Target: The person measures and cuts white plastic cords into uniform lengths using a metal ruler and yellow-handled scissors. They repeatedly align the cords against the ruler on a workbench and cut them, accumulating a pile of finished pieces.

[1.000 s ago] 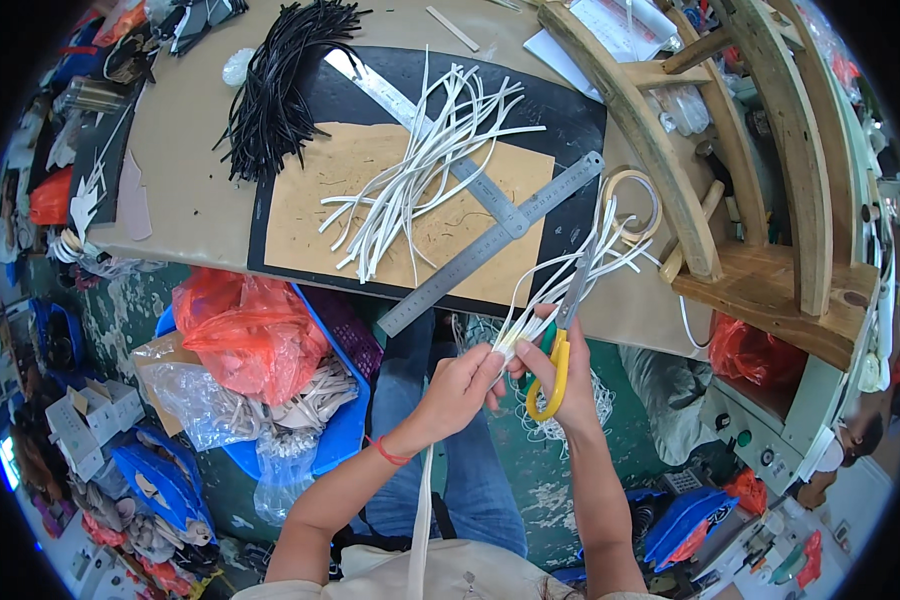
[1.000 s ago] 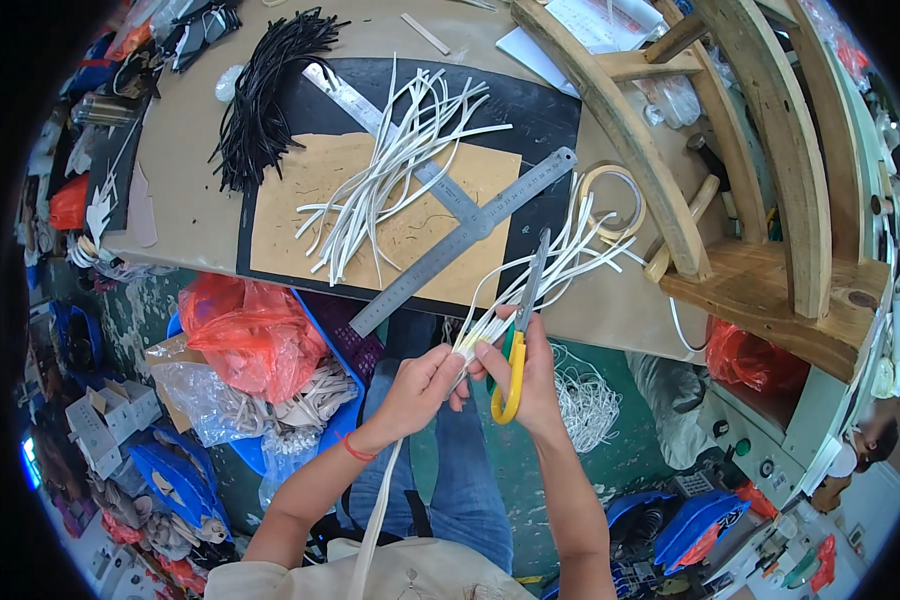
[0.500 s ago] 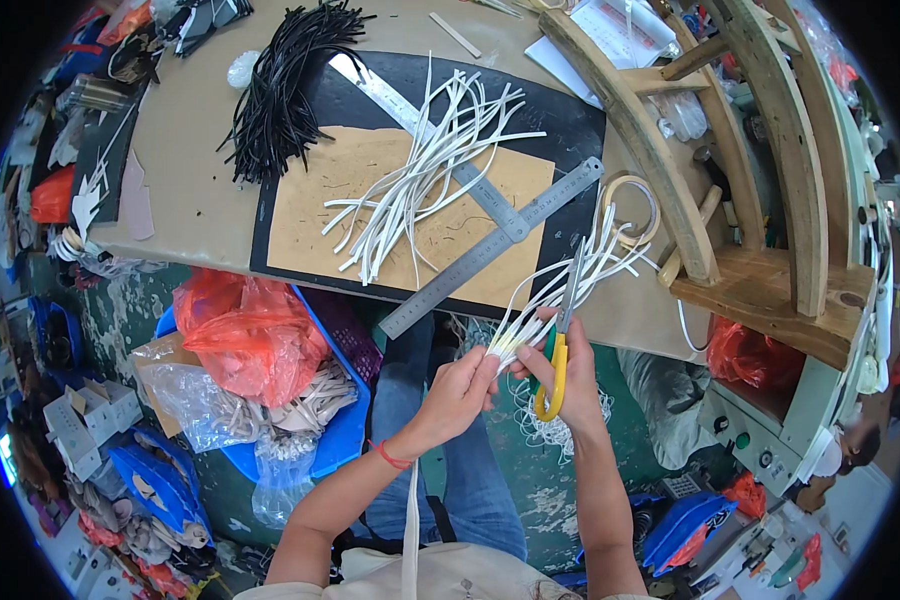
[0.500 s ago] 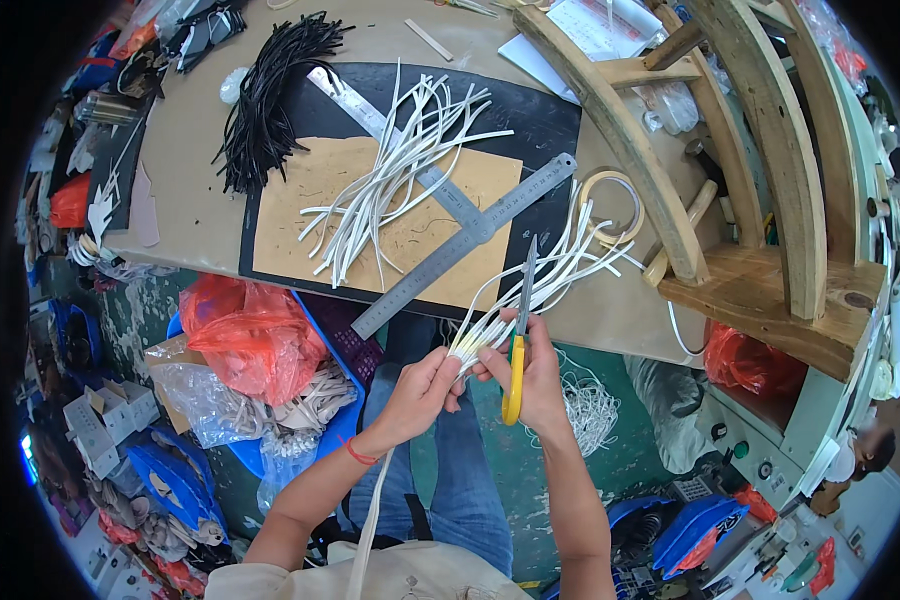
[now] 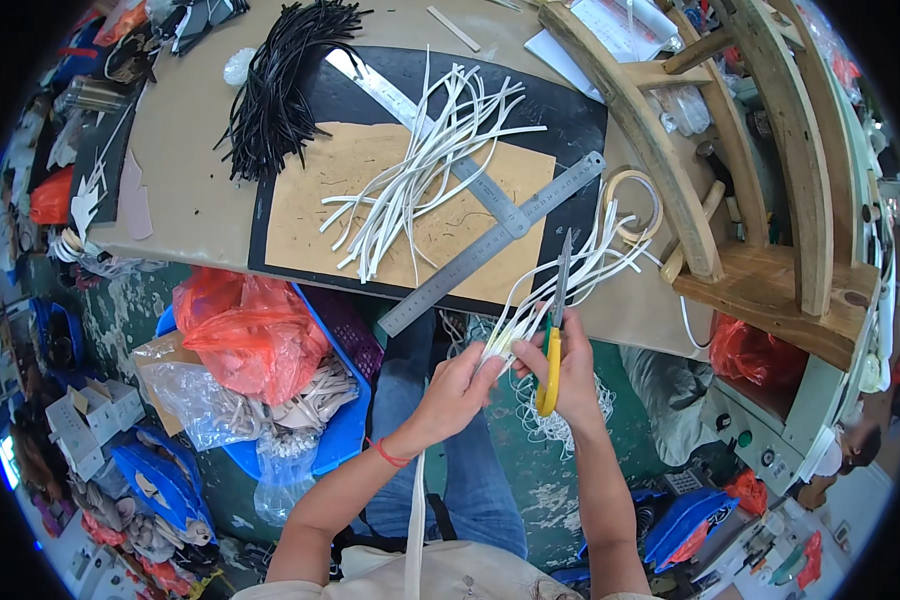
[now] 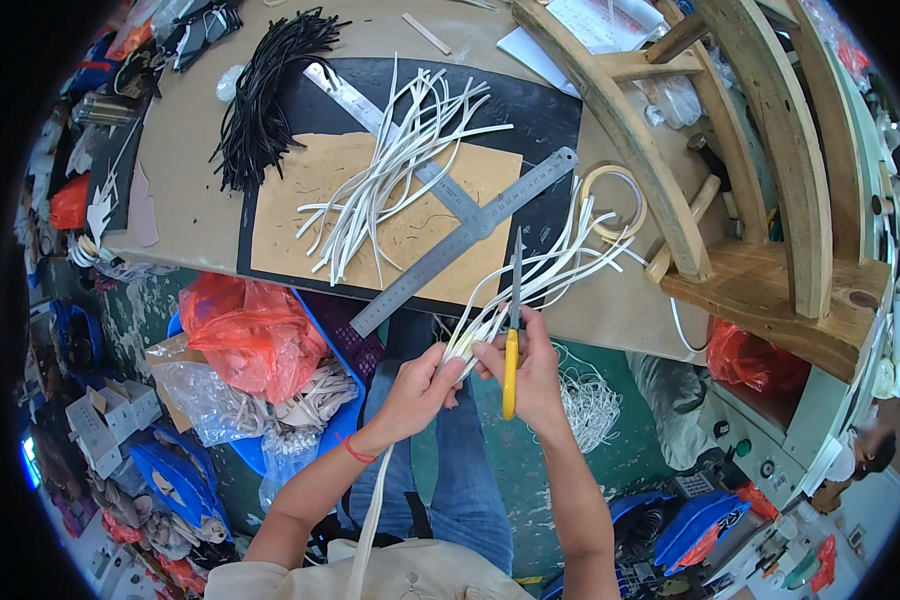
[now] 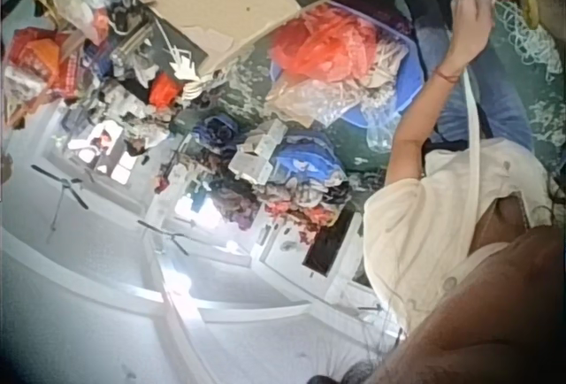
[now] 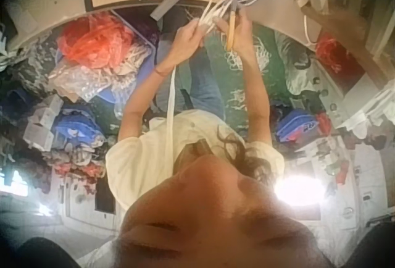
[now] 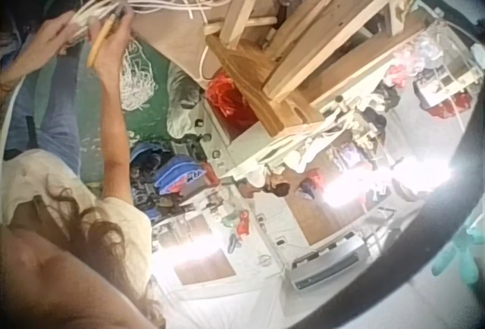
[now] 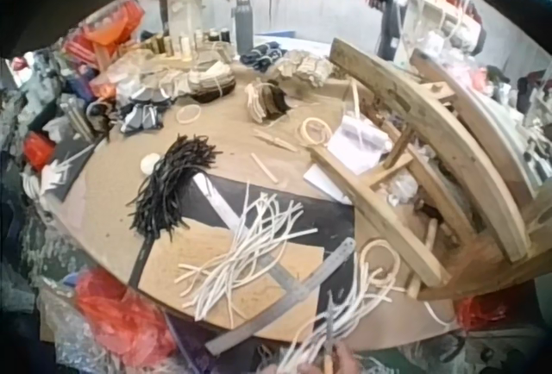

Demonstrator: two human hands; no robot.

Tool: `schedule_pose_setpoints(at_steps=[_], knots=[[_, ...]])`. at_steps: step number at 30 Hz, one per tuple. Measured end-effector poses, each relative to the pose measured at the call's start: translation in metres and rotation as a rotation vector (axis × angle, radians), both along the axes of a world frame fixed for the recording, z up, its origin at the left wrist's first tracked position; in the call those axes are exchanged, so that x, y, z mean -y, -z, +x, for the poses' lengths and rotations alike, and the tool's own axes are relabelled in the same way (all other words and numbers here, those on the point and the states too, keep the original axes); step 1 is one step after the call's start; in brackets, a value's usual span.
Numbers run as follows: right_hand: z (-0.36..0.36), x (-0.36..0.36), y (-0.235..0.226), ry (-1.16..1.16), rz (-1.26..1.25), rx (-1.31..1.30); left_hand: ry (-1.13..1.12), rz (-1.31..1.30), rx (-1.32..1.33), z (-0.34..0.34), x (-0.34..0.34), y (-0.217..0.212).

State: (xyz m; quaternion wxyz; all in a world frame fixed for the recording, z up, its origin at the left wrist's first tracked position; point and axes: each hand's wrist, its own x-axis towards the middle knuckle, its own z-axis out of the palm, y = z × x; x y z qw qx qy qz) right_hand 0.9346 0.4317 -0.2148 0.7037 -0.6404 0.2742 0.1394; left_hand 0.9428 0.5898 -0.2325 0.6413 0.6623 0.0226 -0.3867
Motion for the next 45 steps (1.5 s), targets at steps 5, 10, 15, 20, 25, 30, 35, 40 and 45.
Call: schedule_pose_setpoints(at_steps=[5,10,15,20,25,30,35,40,45], knots=[[-0.001,0.000,0.000,0.095,0.025,-0.004,-0.006,0.031,0.014,-0.001,0.000,0.002],[-0.001,0.001,-0.002,0.051,0.059,0.009,0.019,0.020,0.069,0.000,-0.001,0.000],[-0.001,-0.002,0.000,0.033,0.078,-0.002,-0.032,-0.025,-0.082,-0.001,0.000,0.003],[-0.002,-0.004,0.000,0.027,0.073,-0.007,0.067,-0.017,-0.005,0.003,-0.003,0.001],[0.004,0.000,-0.004,-0.005,0.161,-0.037,0.215,-0.041,0.168,0.006,-0.004,-0.002],[0.006,0.005,-0.005,0.006,0.062,0.007,0.219,-0.094,0.009,0.010,-0.008,-0.001],[0.001,0.012,-0.008,-0.054,0.039,-0.056,0.199,-0.123,-0.029,0.011,-0.005,0.001],[0.000,0.011,-0.004,0.085,-0.007,-0.010,0.230,-0.135,-0.107,0.011,-0.003,-0.001],[-0.001,0.011,-0.001,0.097,-0.040,0.007,0.139,-0.206,-0.196,0.008,-0.003,0.010]])
